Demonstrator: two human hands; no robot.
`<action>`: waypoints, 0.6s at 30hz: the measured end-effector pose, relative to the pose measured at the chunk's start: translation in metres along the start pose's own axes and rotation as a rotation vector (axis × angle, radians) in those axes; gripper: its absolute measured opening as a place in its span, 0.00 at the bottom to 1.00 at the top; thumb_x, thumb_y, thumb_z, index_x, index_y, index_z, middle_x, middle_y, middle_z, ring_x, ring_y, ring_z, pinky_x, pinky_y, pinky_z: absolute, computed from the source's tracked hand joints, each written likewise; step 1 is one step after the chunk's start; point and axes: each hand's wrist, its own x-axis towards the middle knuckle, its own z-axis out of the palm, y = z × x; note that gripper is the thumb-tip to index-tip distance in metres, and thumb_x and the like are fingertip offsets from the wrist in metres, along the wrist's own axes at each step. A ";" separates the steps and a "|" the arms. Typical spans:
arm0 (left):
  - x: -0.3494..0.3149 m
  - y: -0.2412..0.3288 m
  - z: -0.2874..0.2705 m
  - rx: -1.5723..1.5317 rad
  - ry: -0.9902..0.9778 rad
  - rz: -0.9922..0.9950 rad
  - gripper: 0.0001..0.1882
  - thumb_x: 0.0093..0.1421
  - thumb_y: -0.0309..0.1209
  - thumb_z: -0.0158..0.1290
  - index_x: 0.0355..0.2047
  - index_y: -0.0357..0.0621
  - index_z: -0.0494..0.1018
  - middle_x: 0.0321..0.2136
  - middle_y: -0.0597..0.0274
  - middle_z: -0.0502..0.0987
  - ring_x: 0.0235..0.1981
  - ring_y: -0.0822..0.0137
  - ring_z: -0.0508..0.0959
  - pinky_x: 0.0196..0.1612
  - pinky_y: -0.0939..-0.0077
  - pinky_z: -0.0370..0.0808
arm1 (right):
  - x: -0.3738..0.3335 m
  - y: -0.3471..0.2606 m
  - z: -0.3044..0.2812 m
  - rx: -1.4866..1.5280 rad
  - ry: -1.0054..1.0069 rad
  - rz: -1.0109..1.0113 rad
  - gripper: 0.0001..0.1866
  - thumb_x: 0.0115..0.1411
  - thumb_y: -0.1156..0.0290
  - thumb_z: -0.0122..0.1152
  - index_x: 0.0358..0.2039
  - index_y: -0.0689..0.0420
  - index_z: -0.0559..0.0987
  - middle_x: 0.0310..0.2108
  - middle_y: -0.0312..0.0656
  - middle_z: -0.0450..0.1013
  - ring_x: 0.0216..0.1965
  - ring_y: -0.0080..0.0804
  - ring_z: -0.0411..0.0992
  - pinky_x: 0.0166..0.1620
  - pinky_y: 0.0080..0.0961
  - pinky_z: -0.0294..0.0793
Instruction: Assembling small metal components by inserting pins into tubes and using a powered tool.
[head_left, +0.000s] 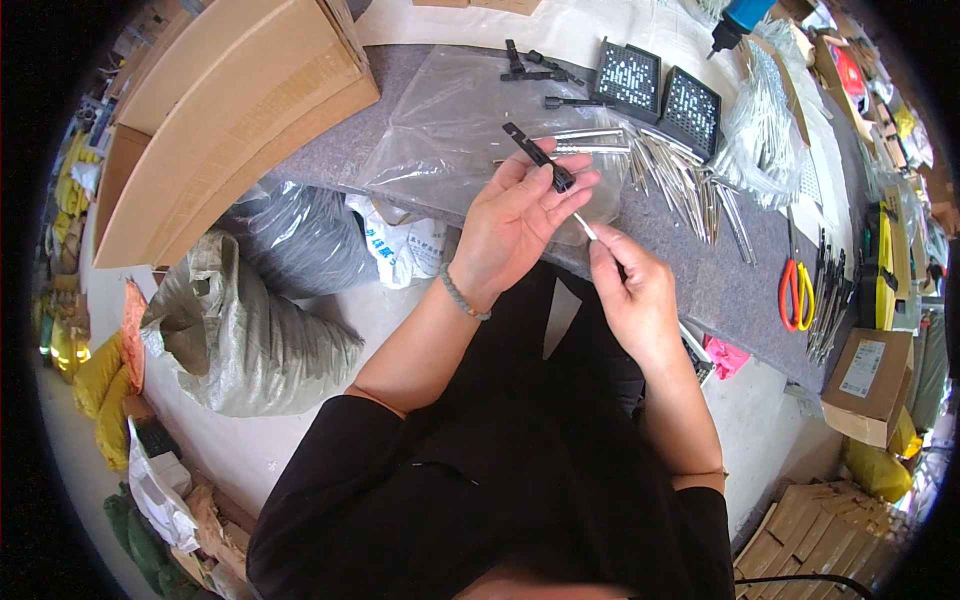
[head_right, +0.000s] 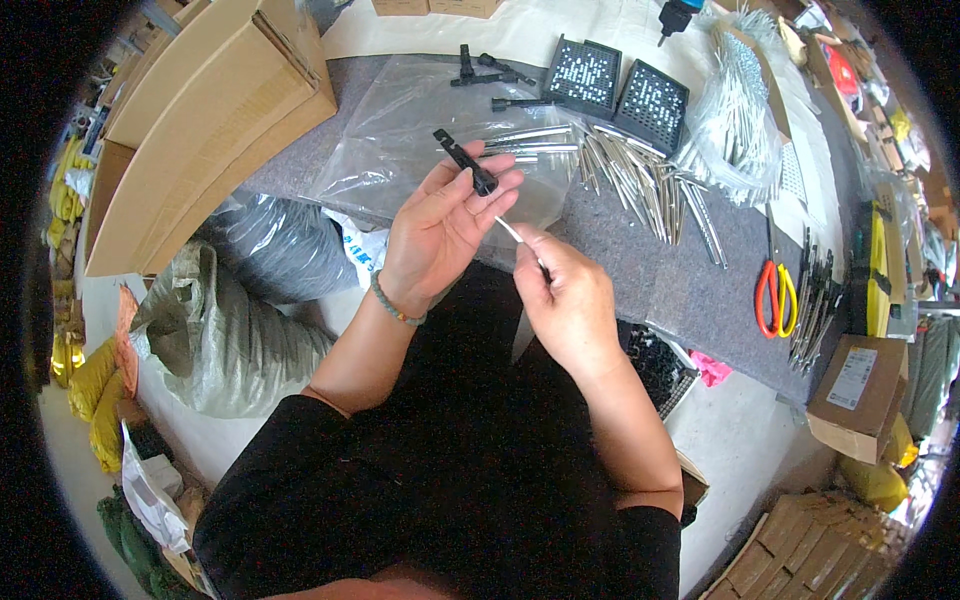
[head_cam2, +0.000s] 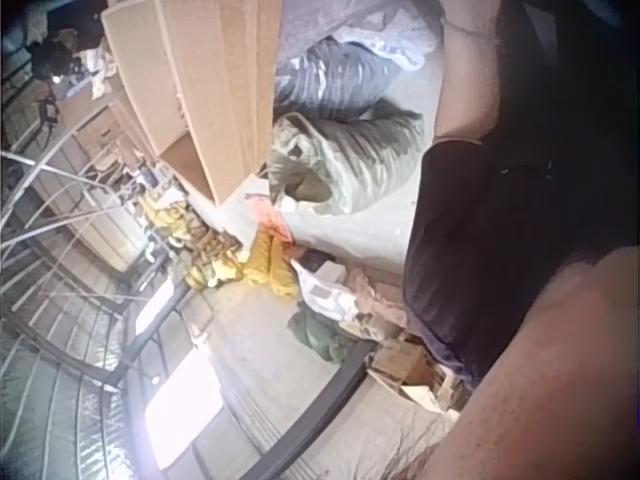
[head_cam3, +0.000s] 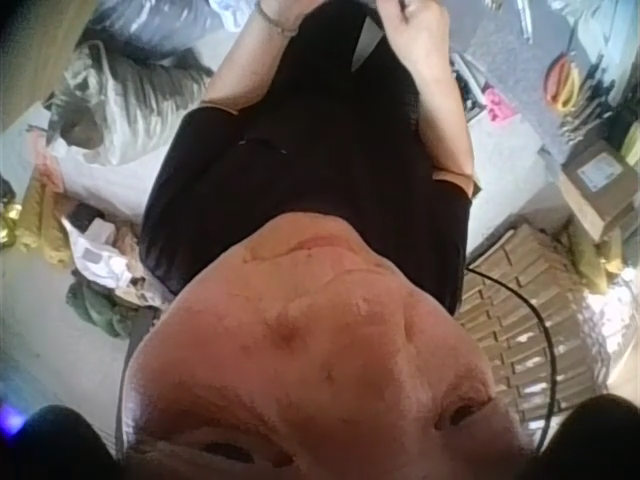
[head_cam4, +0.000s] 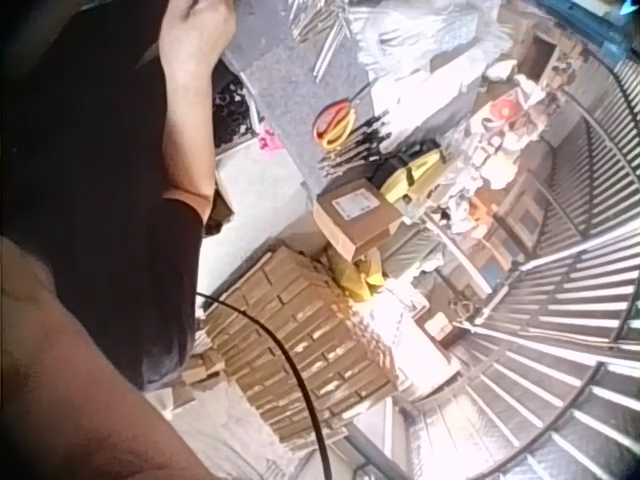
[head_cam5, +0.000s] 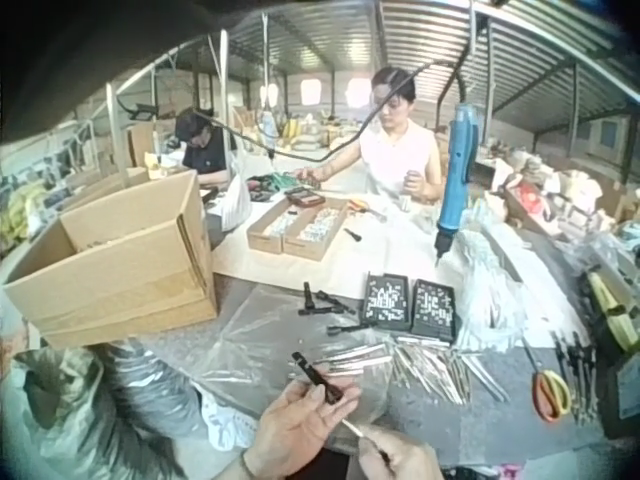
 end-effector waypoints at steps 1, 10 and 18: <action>0.000 -0.001 -0.001 -0.001 0.000 -0.001 0.15 0.65 0.26 0.40 0.52 0.39 0.62 0.51 0.45 0.68 0.53 0.53 0.70 0.58 0.62 0.66 | 0.001 0.002 -0.001 0.000 0.000 0.002 0.11 0.55 0.74 0.56 0.39 0.57 0.77 0.30 0.50 0.75 0.31 0.44 0.76 0.34 0.30 0.74; 0.003 -0.006 -0.003 0.036 0.014 -0.009 0.17 0.65 0.27 0.40 0.54 0.40 0.60 0.50 0.46 0.69 0.51 0.54 0.71 0.56 0.62 0.67 | 0.005 0.007 -0.011 0.021 -0.072 -0.058 0.13 0.59 0.72 0.53 0.44 0.55 0.76 0.32 0.49 0.76 0.33 0.45 0.76 0.37 0.30 0.74; -0.001 -0.009 -0.001 0.022 -0.026 -0.025 0.17 0.65 0.27 0.41 0.54 0.42 0.61 0.49 0.48 0.70 0.52 0.55 0.71 0.56 0.64 0.68 | 0.012 0.013 -0.007 0.065 0.034 0.006 0.10 0.59 0.68 0.57 0.39 0.58 0.79 0.30 0.48 0.76 0.31 0.41 0.77 0.35 0.27 0.74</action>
